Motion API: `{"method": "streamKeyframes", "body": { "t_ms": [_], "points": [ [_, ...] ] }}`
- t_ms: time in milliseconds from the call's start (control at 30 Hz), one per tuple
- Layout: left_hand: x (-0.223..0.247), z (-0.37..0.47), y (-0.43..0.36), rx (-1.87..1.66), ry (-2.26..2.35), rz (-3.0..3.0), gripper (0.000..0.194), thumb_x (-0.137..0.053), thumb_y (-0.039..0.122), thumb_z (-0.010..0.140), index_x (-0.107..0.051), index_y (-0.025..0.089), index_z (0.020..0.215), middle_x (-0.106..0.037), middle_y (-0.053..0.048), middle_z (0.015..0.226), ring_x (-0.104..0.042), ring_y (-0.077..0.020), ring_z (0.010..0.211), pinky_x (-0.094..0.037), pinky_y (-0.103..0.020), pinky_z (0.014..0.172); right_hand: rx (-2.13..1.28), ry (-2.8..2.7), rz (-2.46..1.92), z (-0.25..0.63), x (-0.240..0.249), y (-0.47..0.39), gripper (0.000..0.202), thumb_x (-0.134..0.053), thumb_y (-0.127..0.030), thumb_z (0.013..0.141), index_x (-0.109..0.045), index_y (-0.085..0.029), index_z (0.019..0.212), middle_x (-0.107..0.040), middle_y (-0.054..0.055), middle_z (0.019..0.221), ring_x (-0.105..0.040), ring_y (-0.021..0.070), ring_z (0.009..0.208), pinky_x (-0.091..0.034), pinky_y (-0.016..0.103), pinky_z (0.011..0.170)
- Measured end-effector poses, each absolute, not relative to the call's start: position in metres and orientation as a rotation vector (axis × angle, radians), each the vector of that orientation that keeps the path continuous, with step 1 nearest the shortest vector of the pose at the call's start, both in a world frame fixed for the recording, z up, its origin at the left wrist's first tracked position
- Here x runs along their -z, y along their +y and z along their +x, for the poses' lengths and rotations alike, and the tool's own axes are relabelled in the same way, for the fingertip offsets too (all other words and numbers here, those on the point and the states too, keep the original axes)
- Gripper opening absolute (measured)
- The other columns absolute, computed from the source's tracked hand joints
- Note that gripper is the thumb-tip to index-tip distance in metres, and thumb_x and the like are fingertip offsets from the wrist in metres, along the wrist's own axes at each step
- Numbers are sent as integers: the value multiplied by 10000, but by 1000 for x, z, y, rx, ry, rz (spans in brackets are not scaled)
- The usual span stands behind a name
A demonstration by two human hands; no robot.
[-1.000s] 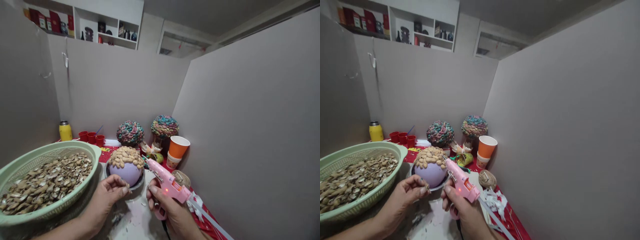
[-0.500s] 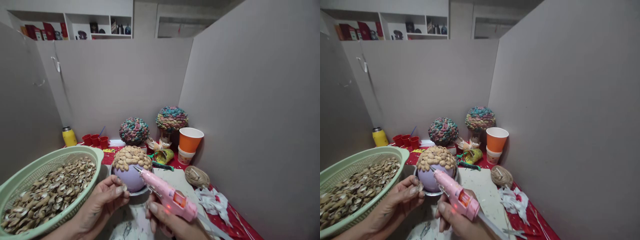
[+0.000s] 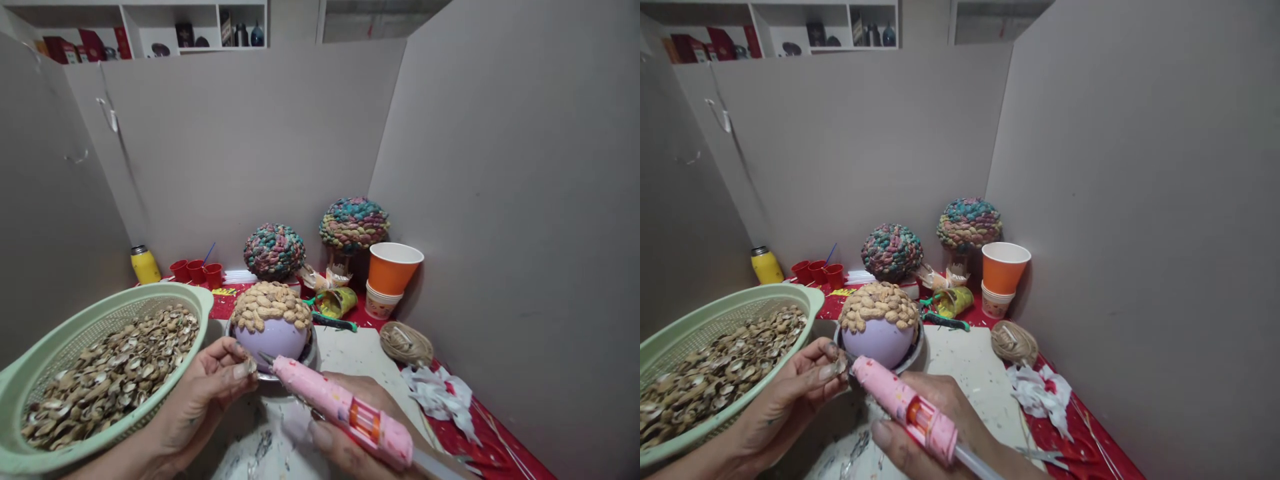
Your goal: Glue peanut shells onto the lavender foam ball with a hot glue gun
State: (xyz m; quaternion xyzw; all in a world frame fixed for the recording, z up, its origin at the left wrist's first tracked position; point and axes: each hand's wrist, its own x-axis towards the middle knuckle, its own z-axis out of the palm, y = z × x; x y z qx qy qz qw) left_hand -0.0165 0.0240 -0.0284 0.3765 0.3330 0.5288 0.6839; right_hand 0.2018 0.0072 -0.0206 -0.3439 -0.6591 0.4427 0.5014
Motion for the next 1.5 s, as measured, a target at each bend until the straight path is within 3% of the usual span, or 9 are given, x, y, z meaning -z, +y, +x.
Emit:
{"method": "streamKeyframes", "body": {
  "t_ms": [133, 400, 733, 1500],
  "points": [
    [30, -18, 24, -1195, 725, 868, 149, -758, 131, 759, -645, 174, 845, -635, -1, 815, -592, -118, 756, -489, -267, 784, -880, -1790, -811, 203, 32, 13, 229, -675, -419, 778, -671, -229, 650, -533, 6, 573, -461, 157, 503, -408, 293, 517],
    [32, -18, 22, -1220, 748, 914, 171, -767, 150, 750, -629, 182, 846, -628, 6, 837, -576, -118, 750, -473, -264, 772, -553, -2118, -659, 210, 49, 29, 302, -595, -392, 836, -467, -232, 613, -426, -35, 524, -354, 108, 424, -241, 279, 418],
    [32, -15, 23, -1302, 826, 972, 284, -843, 206, 671, -616, 170, 837, -646, -7, 799, -582, -124, 734, -479, -233, 723, -368, -2126, -641, 208, 65, 32, 291, -588, -378, 826, -412, -229, 649, -415, -44, 537, -344, 102, 444, -241, 279, 441],
    [37, -17, 26, -1302, 860, 1022, 307, -844, 202, 679, -600, 181, 864, -663, 1, 817, -603, -113, 759, -491, -218, 727, -72, -2133, -646, 203, 69, 33, 306, -507, -342, 849, -314, -236, 637, -363, -70, 496, -299, 84, 386, -231, 253, 386]
  ]
}}
